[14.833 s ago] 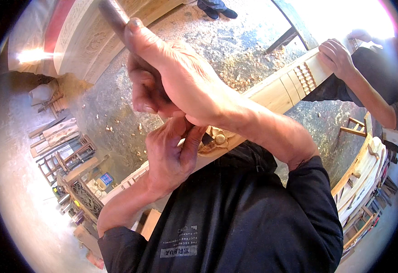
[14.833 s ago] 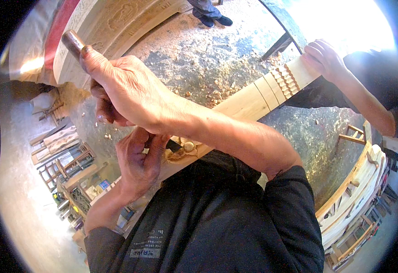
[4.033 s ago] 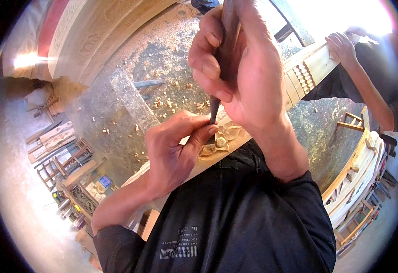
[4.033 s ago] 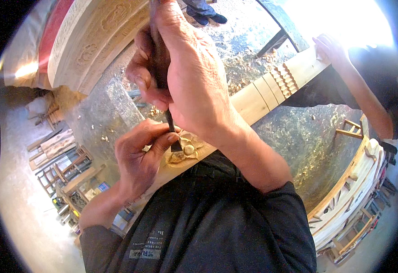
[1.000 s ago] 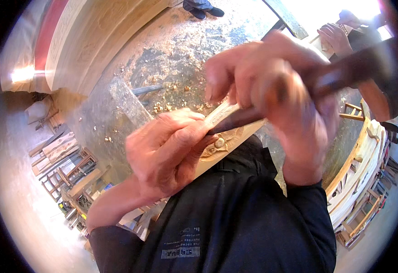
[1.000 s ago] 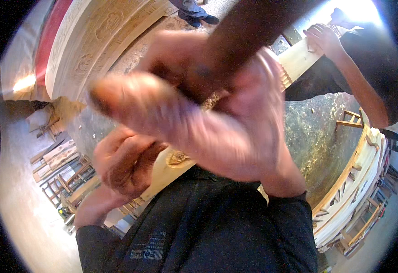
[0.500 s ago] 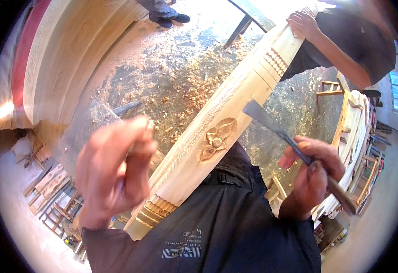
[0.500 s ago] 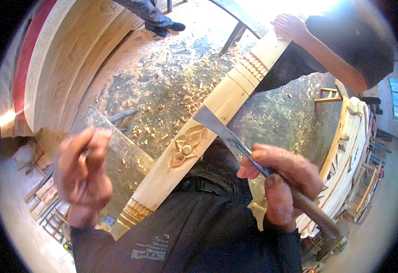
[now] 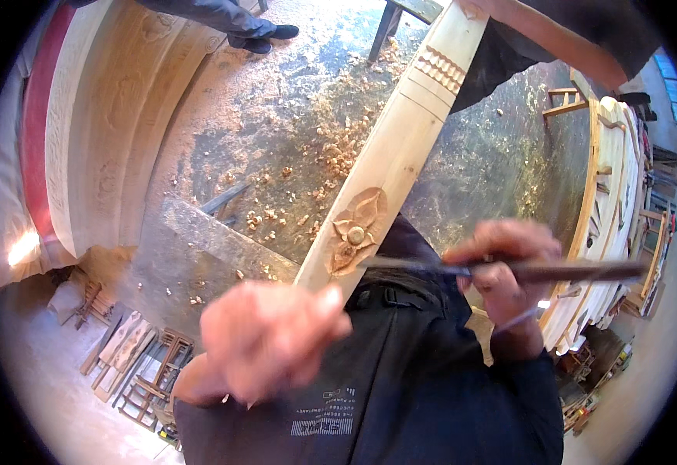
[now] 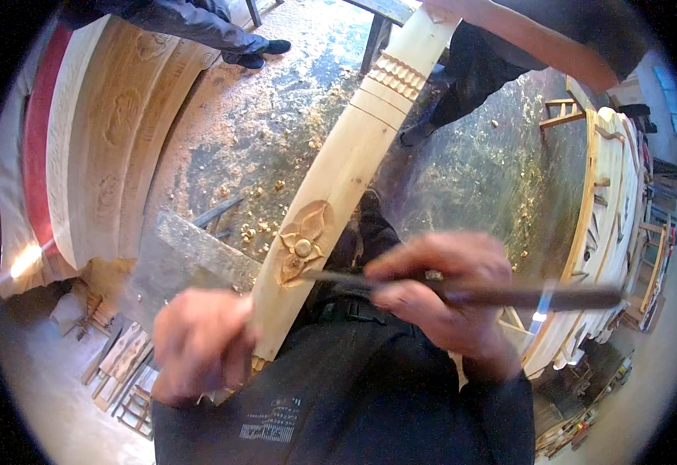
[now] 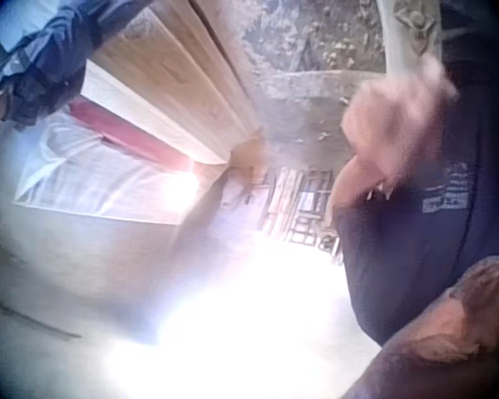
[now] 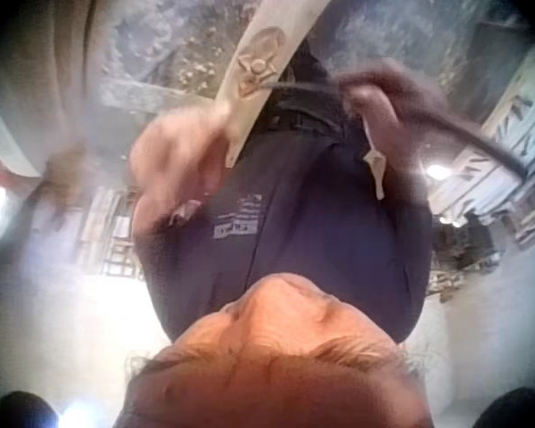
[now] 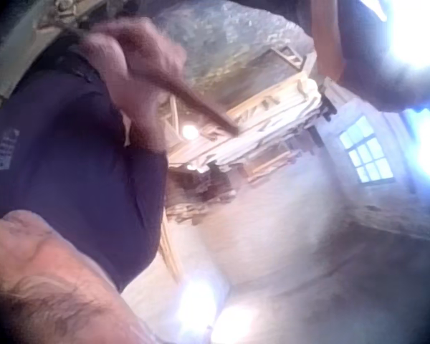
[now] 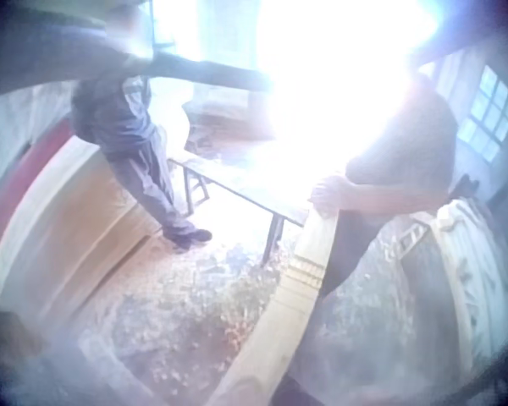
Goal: The person carves a flower design into a piece of wood using a chisel, repeatedly pushing the tool along the wood surface to remove shavings.
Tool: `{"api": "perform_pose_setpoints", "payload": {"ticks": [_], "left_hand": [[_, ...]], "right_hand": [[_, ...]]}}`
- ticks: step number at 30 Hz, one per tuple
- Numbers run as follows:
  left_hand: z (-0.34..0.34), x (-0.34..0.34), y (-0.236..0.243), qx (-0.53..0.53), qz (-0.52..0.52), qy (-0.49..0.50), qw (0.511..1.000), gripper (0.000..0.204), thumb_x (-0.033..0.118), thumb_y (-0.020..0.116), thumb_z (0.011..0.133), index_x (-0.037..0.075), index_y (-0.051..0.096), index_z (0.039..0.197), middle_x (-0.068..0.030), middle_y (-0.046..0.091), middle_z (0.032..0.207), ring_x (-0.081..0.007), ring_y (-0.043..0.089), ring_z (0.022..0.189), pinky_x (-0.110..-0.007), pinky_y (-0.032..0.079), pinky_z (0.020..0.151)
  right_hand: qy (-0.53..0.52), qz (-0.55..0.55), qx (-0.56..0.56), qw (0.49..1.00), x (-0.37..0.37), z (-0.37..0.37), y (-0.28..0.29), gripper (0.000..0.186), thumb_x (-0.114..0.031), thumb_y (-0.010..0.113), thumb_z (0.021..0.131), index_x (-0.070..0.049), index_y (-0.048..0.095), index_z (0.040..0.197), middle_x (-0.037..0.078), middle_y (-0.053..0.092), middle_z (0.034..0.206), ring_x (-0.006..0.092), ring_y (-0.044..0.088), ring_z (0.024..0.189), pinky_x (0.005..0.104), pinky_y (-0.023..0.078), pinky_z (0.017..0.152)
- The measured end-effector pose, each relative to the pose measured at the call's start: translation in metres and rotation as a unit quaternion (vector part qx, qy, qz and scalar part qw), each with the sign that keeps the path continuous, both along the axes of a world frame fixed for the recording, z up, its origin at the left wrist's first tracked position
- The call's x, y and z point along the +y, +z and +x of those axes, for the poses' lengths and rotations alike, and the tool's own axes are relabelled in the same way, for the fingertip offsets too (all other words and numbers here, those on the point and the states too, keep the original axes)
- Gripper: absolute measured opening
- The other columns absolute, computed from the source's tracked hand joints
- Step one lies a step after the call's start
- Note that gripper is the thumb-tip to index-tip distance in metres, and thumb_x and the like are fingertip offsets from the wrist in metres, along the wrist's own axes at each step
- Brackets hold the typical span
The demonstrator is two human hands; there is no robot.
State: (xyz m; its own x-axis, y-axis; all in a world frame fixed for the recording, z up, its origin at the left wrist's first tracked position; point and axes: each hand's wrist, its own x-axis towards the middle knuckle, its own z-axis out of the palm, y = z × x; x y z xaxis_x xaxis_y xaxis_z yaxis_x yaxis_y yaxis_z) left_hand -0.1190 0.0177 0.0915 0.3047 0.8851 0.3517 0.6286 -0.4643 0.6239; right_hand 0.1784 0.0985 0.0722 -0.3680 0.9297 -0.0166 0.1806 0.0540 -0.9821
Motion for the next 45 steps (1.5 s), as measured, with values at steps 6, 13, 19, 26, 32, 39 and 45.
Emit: {"api": "perform_pose_setpoints", "payload": {"ticks": [6, 13, 19, 26, 32, 39, 45], "left_hand": [[0.017, 0.026, -0.047, -0.159, -0.094, 0.092, 0.978, 0.027, 0.012, 0.087, 0.097, -0.001, 0.080, 0.119, -0.0145, 0.079, 0.103, -0.0234, 0.076, 0.088, -0.035, 0.059, 0.077], [0.021, 0.023, -0.058, -0.346, -0.276, 0.183, 0.878, 0.013, 0.008, 0.078, 0.104, -0.004, 0.081, 0.104, -0.0105, 0.078, 0.105, -0.0160, 0.071, 0.097, -0.031, 0.053, 0.086], [0.024, 0.031, -0.067, -0.398, -0.328, 0.196, 0.834, 0.015, 0.009, 0.076, 0.107, -0.004, 0.080, 0.102, -0.0033, 0.070, 0.095, -0.0090, 0.061, 0.090, -0.025, 0.049, 0.082], [0.027, 0.032, -0.066, -0.410, -0.380, 0.225, 0.798, 0.030, 0.021, 0.068, 0.114, -0.004, 0.080, 0.102, 0.0027, 0.059, 0.084, -0.0043, 0.049, 0.073, -0.024, 0.039, 0.065], [0.026, 0.031, -0.075, -0.397, -0.355, 0.220, 0.817, 0.031, 0.022, 0.069, 0.114, -0.004, 0.079, 0.101, 0.0037, 0.056, 0.082, -0.0032, 0.045, 0.069, -0.024, 0.034, 0.061], [0.026, 0.030, -0.074, -0.383, -0.359, 0.233, 0.819, 0.028, 0.021, 0.071, 0.113, -0.003, 0.080, 0.100, 0.0036, 0.057, 0.083, -0.0034, 0.045, 0.068, -0.024, 0.034, 0.061], [0.026, 0.029, -0.073, -0.375, -0.362, 0.238, 0.819, 0.028, 0.020, 0.072, 0.112, -0.003, 0.080, 0.099, 0.0034, 0.058, 0.084, -0.0037, 0.045, 0.067, -0.025, 0.034, 0.060]], "right_hand": [[0.087, 0.216, -0.083, 0.969, 0.063, -0.094, 0.008, 0.041, -0.038, 0.088, 0.097, -0.006, 0.080, 0.074, 0.001, 0.056, 0.051, 0.0079, 0.051, 0.043, 0.0294, 0.035, 0.043], [0.110, 0.095, -0.127, 0.981, 0.078, -0.155, -0.004, 0.057, -0.053, 0.079, 0.101, -0.003, 0.078, 0.073, 0.010, 0.057, 0.050, 0.0226, 0.061, 0.045, 0.0399, 0.053, 0.051], [0.059, -0.173, 0.200, 0.963, 0.094, -0.186, -0.021, 0.051, -0.044, 0.062, 0.113, 0.004, 0.068, 0.098, 0.014, 0.073, 0.070, 0.0158, 0.066, 0.053, 0.0358, 0.054, 0.051], [0.048, -0.257, 0.276, 0.925, 0.102, -0.211, -0.049, 0.063, -0.052, 0.041, 0.119, 0.000, 0.060, 0.088, 0.016, 0.069, 0.067, 0.0150, 0.055, 0.044, 0.0320, 0.042, 0.043], [0.048, -0.278, 0.282, 0.917, 0.102, -0.221, -0.060, 0.069, -0.054, 0.041, 0.119, -0.001, 0.059, 0.080, 0.017, 0.066, 0.064, 0.0146, 0.049, 0.042, 0.0325, 0.037, 0.040], [0.039, -0.285, 0.284, 0.915, 0.101, -0.217, -0.058, 0.069, -0.058, 0.044, 0.117, -0.002, 0.059, 0.079, 0.015, 0.066, 0.065, 0.0147, 0.052, 0.046, 0.0313, 0.041, 0.042], [0.059, -0.289, 0.287, 0.911, 0.100, -0.216, -0.060, 0.069, -0.059, 0.046, 0.117, -0.004, 0.058, 0.076, 0.012, 0.063, 0.063, 0.0147, 0.053, 0.048, 0.0306, 0.042, 0.043]]}}
